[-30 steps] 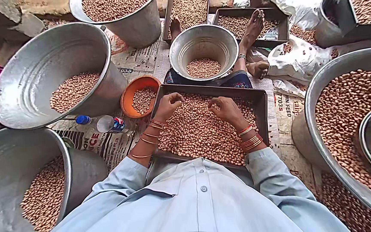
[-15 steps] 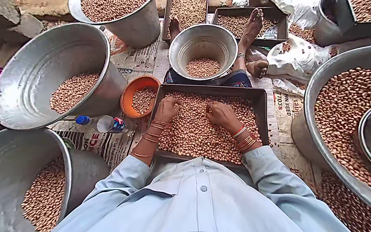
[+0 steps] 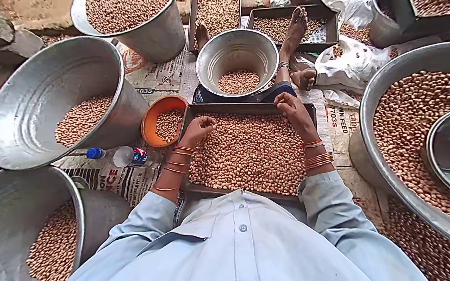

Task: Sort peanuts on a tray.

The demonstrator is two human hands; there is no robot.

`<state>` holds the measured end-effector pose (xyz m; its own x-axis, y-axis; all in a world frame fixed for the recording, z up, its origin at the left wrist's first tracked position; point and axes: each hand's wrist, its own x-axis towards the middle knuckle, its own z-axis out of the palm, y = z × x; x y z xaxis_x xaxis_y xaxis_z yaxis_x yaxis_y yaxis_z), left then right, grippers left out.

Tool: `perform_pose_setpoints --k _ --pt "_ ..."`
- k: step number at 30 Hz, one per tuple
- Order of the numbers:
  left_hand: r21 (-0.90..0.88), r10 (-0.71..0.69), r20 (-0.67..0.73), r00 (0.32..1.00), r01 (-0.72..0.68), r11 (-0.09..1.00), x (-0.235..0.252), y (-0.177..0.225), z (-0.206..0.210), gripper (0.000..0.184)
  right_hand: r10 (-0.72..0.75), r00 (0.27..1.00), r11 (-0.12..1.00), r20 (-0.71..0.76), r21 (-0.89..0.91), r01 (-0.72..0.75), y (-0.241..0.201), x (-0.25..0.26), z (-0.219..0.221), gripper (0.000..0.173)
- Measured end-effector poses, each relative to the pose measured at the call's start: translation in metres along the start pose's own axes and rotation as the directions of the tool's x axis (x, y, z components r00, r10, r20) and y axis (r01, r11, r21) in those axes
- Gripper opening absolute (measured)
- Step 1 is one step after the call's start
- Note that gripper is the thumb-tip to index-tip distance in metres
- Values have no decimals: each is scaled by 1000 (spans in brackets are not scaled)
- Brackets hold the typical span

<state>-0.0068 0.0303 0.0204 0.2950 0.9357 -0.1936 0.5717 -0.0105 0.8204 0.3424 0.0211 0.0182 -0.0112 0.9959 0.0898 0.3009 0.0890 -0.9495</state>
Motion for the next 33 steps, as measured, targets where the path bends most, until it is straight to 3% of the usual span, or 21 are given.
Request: perform_pose_setpoints --k 4,6,9,11,14,17,20,25,30,33 --pt "-295 -19 152 988 64 953 -9 27 20 28 93 958 812 271 -577 85 4 0 5 12" --pt "-349 -4 310 951 118 930 -18 44 43 29 159 921 751 354 -649 120 2 -2 11 12" --pt "-320 -49 474 879 224 921 -11 63 77 30 133 908 733 397 -656 180 3 -6 18 16" --pt "-328 -141 469 872 319 889 9 64 88 32 144 903 705 404 -683 193 3 -8 22 16" --pt "-453 -192 362 912 352 819 46 27 76 33 187 900 678 394 -714 172 3 -8 24 17" --pt "-475 -240 119 963 267 838 45 8 47 31 190 905 675 382 -720 162 1 -6 23 17" --pt "-221 -242 -4 970 235 947 4 32 29 32 200 901 665 386 -729 164 0 -5 23 19" --pt "128 -7 111 994 -8 992 -30 28 38 14 241 887 657 395 -739 151 2 -4 25 19" --pt "319 241 177 954 -287 903 -24 56 70 13 107 920 811 378 -569 139 9 1 9 17" --pt "371 368 257 894 -443 816 -13 69 90 13 112 931 799 348 -589 125 8 -1 0 16"
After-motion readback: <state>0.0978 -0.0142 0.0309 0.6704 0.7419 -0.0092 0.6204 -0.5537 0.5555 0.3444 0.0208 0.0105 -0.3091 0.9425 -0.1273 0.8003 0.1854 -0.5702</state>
